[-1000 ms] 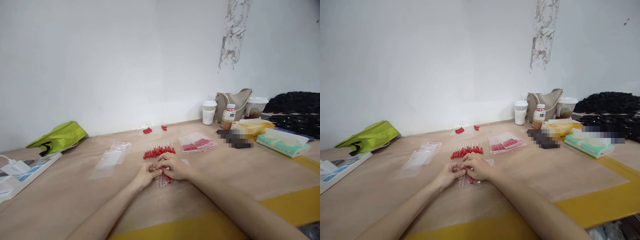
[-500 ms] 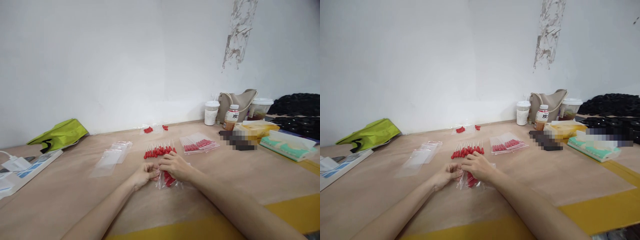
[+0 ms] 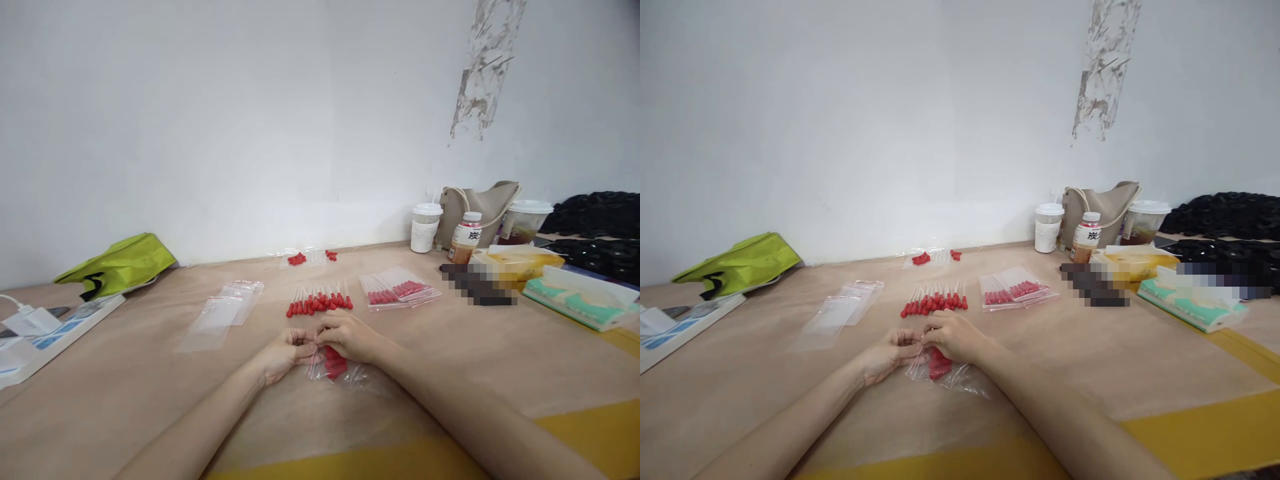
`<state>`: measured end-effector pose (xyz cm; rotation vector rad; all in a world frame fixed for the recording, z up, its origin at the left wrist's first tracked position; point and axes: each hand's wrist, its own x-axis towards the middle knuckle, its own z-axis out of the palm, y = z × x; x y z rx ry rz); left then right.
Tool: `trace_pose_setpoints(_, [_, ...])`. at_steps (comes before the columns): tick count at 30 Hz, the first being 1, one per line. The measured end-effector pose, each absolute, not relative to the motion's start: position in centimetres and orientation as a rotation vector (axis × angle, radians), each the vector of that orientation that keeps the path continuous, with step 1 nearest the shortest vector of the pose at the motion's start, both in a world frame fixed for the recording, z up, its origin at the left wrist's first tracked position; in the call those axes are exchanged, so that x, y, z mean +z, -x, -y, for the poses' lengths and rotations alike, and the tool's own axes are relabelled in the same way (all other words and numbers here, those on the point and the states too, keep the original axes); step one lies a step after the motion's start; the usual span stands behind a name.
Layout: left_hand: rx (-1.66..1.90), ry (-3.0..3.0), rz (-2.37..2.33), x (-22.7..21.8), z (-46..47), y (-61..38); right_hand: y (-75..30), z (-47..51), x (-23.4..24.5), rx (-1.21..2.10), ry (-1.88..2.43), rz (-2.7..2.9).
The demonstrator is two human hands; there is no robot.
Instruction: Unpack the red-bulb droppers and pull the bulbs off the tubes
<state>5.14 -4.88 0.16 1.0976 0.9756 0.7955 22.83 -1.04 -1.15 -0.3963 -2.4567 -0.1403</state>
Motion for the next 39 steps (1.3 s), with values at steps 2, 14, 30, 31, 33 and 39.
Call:
trace_pose_setpoints(2, [0.801, -1.088, -0.993, 0.3, 5.0, -5.3, -22.8, 1.1, -1.2, -0.155, 0.416, 2.455])
trace_pose_setpoints(14, [0.836, -1.12, -1.08, 0.0, 4.9, -5.8, -22.7, 1.5, -1.1, -0.134, 0.389, 2.421])
trace_pose_setpoints(30, [1.034, -1.694, -1.315, -1.6, 4.8, -4.5, -25.3, 3.3, 1.6, 0.431, 0.762, 2.218])
trace_pose_setpoints(31, [1.019, -1.721, -1.331, -1.7, 4.8, -4.3, -25.9, 3.5, 1.4, 0.435, 0.843, 2.235])
trace_pose_setpoints(33, [1.012, -1.779, -1.366, -1.9, 4.8, -3.9, -27.0, 3.8, 0.8, 0.449, 0.951, 2.261])
trace_pose_setpoints(39, [1.063, -1.983, -1.4, -1.7, 4.9, -3.5, -28.1, 4.0, -1.2, 0.42, 1.08, 2.227])
